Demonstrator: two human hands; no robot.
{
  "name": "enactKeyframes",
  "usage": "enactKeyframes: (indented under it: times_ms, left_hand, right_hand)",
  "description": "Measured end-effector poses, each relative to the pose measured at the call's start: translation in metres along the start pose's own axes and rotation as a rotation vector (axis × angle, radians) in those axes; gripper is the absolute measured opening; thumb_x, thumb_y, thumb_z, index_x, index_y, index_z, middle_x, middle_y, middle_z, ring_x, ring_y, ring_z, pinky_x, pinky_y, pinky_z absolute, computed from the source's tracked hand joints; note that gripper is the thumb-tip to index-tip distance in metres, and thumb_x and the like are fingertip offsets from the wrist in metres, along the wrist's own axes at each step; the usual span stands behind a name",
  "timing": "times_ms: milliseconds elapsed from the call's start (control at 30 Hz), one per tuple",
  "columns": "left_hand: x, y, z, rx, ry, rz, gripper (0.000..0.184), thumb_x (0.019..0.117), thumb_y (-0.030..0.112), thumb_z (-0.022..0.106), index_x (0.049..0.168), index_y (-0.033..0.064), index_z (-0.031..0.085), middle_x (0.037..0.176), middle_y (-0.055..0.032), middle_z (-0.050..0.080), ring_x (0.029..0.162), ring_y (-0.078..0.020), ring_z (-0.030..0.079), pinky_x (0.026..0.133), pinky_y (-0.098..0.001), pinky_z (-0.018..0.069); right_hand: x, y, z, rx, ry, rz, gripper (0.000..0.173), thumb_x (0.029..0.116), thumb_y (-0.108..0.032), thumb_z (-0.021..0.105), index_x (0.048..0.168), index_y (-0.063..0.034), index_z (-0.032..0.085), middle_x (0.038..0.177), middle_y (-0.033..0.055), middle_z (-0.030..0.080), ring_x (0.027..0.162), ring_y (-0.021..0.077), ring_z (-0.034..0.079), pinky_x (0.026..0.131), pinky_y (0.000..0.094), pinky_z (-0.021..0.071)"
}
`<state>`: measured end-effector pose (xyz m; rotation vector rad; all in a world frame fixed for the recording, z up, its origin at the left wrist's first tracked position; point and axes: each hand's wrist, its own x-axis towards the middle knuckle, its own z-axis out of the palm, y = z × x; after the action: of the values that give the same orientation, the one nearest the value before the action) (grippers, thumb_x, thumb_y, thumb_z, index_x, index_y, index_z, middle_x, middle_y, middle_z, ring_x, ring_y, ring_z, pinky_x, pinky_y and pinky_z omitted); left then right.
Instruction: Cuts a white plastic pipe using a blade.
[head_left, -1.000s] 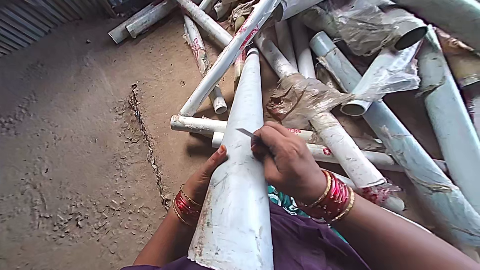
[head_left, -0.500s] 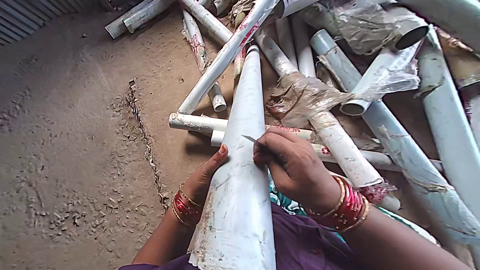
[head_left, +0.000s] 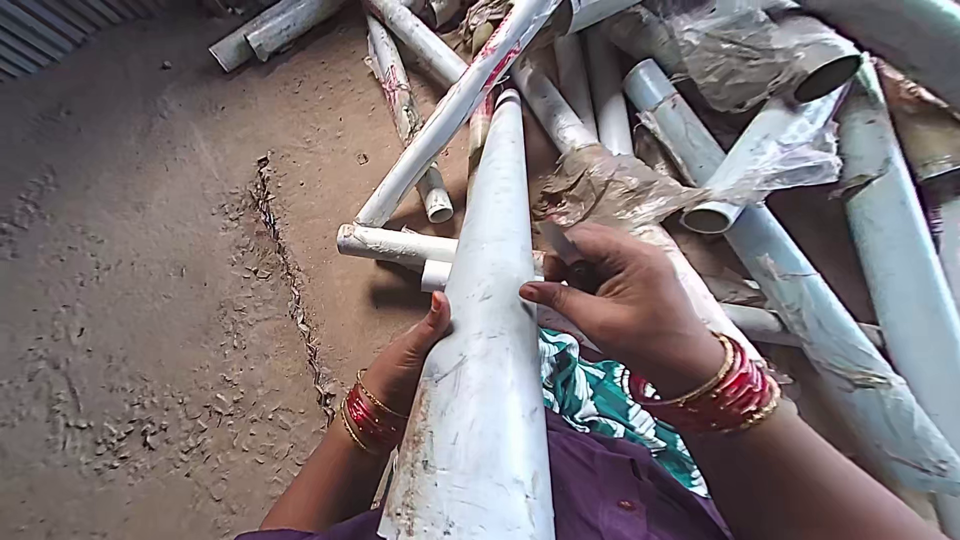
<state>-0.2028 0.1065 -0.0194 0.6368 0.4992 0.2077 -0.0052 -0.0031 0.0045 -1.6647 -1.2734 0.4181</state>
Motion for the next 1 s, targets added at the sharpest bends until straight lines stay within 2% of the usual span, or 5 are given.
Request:
enactKeyframes:
  times_ms: [300,467,533,733,1000]
  left_hand:
    - [0.004,0.000,-0.008,0.001,-0.096,0.002,0.051,0.0862,0.062,0.069,0.109,0.0171,0.075,0.097,-0.0004,0.078,0.091,-0.0057,0.075,0.084,-0.0232,0.0612]
    - [0.004,0.002,-0.007,0.034,-0.082,-0.005,0.052,0.0819,0.063,0.072,0.106,0.0179,0.074,0.094,0.0005,0.078,0.089,-0.0054,0.075,0.083,-0.0230,0.0616]
    - [0.003,0.003,-0.006,0.029,-0.068,-0.010,0.049,0.0831,0.062,0.072,0.103,0.0179,0.074,0.092,0.0009,0.078,0.087,-0.0051,0.075,0.082,-0.0224,0.0617]
    - [0.001,0.004,-0.006,0.018,-0.043,-0.027,0.049,0.0845,0.062,0.071,0.104,0.0175,0.074,0.092,0.0000,0.078,0.087,-0.0054,0.075,0.081,-0.0223,0.0619]
    - [0.001,0.002,-0.003,0.018,-0.020,-0.029,0.044,0.0888,0.060,0.067,0.102,0.0186,0.075,0.090,0.0009,0.078,0.085,-0.0041,0.075,0.079,-0.0212,0.0617]
  right_hand:
    - [0.036,-0.008,0.011,0.070,-0.361,-0.069,0.007,0.0916,-0.014,0.071,0.090,-0.0087,0.076,0.091,-0.0023,0.062,0.080,-0.0033,0.059,0.070,0.0105,0.0488]
    - [0.050,0.005,0.008,-0.478,-0.254,-0.134,0.007,0.0920,-0.006,0.067,0.088,0.0001,0.069,0.092,0.0151,0.064,0.078,0.0308,0.067,0.062,0.0496,0.0538]
    - [0.051,0.022,-0.004,-0.480,-0.164,0.014,0.008,0.0944,-0.003,0.064,0.094,0.0041,0.069,0.100,0.0200,0.064,0.087,0.0347,0.066,0.073,0.0547,0.0539]
    - [0.029,0.035,-0.023,0.001,-0.146,0.136,0.007,0.0932,-0.009,0.067,0.096,-0.0096,0.074,0.081,-0.0072,0.067,0.063,-0.0093,0.053,0.058,0.0090,0.0441]
    - [0.015,0.032,0.008,0.151,-0.083,-0.137,0.004,0.0875,-0.002,0.069,0.084,-0.0037,0.071,0.090,0.0000,0.065,0.080,-0.0030,0.059,0.071,0.0088,0.0494]
